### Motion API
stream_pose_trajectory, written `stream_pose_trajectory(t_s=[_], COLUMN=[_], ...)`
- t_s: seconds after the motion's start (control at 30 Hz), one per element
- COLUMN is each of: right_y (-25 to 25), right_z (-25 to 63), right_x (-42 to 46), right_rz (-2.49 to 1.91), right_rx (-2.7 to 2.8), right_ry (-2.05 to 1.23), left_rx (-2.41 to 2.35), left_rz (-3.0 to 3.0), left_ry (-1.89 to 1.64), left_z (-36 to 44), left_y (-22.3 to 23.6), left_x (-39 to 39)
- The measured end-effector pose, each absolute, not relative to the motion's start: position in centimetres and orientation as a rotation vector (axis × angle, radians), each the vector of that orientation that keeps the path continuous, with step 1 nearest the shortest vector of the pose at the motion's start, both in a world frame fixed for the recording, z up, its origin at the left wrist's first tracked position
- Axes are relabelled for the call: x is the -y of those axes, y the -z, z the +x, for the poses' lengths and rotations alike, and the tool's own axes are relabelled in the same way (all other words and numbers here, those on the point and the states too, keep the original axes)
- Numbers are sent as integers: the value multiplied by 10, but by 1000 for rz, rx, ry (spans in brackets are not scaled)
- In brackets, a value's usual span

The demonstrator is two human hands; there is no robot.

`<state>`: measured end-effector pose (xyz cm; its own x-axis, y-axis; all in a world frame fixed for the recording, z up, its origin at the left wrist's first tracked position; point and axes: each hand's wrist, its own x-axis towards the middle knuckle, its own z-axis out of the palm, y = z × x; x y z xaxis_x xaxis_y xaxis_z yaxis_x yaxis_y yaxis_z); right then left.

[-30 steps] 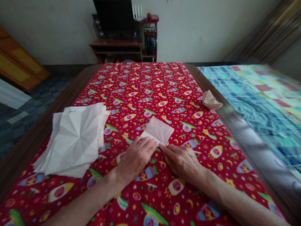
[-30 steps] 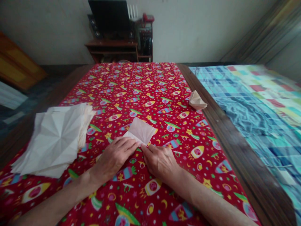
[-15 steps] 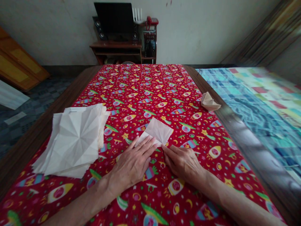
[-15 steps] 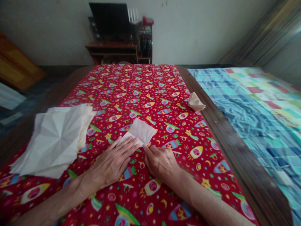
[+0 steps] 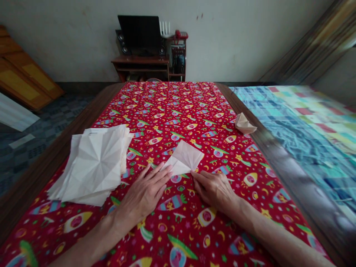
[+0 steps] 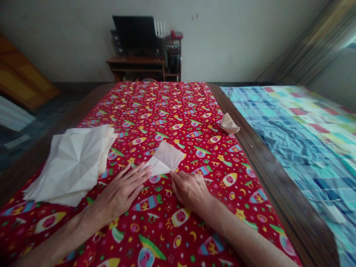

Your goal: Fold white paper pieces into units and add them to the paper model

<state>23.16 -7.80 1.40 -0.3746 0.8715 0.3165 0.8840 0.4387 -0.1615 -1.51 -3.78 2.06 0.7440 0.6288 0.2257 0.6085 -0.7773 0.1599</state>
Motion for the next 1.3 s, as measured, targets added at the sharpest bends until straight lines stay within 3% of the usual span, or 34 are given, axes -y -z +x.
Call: stream_pose_trajectory(t_s=[0.33,0.73,1.03,1.2,1.3], right_y=[-27,-19,-19,-16,-12], right_z=[261,248,215,207,206], right_x=[24,67,107,86,78], right_rz=[-1577,-1610,-1609,-1486,-1457], right_rx=[2033,1772,1468,1213,1206], right_ry=[32,-523,-1172,-1279,-1170], left_rx=[-1036,-943,-790,-830,-851], left_rz=[2629,2803,2857,2825,2840], left_ry=[-812,-723,-582,-728,-726], left_z=[-2,2,21,11,3], left_y=[-8,-16,-26,-18,-14], left_x=[23,6,16,18,13])
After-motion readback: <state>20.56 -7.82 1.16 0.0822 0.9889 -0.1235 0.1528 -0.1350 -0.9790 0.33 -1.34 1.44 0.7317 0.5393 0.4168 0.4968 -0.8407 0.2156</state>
